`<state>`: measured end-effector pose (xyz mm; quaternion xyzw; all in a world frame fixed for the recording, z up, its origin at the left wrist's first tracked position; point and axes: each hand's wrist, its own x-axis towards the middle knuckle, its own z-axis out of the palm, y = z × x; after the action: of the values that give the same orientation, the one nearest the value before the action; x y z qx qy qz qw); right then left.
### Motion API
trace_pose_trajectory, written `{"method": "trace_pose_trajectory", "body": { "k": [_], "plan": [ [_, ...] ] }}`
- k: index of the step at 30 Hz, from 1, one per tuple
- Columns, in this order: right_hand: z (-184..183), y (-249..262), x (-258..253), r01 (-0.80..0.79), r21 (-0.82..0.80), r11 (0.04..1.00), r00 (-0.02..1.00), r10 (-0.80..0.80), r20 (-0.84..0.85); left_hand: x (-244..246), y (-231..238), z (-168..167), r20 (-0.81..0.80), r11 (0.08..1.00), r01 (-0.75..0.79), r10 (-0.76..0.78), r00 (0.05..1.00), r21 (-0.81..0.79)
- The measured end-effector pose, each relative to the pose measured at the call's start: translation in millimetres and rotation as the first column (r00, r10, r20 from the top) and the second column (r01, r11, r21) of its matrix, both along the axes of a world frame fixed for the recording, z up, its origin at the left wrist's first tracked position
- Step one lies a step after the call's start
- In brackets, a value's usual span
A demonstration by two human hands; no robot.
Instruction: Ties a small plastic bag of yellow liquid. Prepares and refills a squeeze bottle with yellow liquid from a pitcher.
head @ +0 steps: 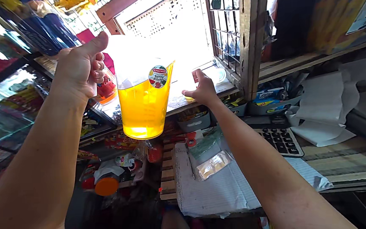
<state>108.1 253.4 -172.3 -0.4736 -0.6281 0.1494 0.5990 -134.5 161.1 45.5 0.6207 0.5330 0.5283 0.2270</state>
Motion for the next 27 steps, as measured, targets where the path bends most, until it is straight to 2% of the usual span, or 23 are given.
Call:
{"method": "trace_pose_trajectory", "body": {
  "k": [27],
  "plan": [
    [-1.0,0.5,0.4,-0.013,0.015,1.000,1.000,0.013,-0.008,2.5,-1.7,6.7,-0.046,1.000,0.000,-0.002,0.999,-0.030]
  ]
}}
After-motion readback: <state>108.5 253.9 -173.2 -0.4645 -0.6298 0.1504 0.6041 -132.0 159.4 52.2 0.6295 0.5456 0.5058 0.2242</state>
